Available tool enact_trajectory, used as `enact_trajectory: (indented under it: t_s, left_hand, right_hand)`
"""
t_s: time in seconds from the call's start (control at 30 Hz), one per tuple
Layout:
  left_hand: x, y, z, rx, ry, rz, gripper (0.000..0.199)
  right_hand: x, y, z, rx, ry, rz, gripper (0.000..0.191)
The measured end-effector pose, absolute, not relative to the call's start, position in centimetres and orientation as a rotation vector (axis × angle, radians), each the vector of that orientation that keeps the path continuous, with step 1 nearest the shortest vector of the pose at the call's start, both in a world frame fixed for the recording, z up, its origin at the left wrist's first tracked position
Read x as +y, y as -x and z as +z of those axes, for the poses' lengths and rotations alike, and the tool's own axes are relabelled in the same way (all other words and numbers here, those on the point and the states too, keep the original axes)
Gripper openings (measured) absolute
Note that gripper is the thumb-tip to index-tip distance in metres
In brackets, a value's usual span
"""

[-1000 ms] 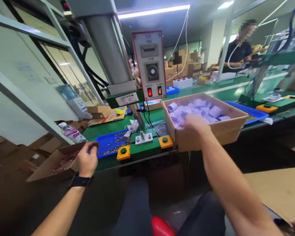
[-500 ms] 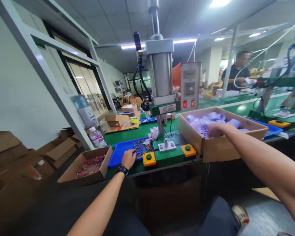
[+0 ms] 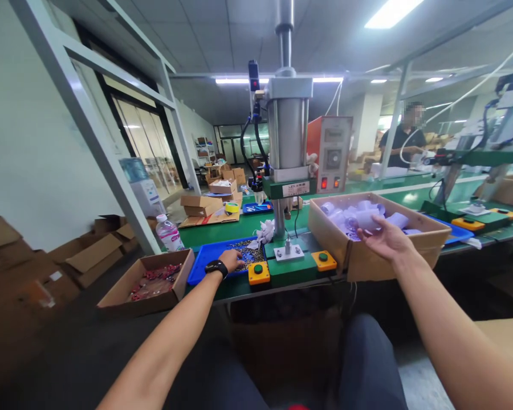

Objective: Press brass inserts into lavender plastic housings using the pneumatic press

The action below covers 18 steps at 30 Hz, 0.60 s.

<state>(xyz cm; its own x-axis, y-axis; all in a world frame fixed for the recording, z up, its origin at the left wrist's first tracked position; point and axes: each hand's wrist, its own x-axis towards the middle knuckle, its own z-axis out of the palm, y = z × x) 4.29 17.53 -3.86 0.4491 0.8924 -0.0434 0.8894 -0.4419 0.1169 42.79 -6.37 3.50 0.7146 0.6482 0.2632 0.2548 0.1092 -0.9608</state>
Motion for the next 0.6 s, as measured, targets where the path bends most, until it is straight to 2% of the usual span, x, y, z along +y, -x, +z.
enact_trajectory:
  t_s: [0.1,0.2,0.47,0.6]
  left_hand:
    - [17.1,-5.4,-3.6,1.576,-2.563,-0.035,0.030]
    - [16.6,-6.1,-3.5,1.610,-2.578,-0.081,0.030]
    - [16.9,-6.3,-3.7,1.757,-2.635,-0.114,0.014]
    - [17.1,-6.5,-5.1,1.774,-2.649,-0.149,0.032]
  right_hand:
    - [-5.4,-40.1,2.7,-0.781,1.176,0.662,0.026]
    - [-2.8,-36.7,1.4,-0.748,0.939,0.866,0.029]
    - [5.6,-32.7,-1.6,-0.685,0.659,1.131,0.030]
    - [8.3,-33.5,-2.8,-0.644,0.606,1.155,0.028]
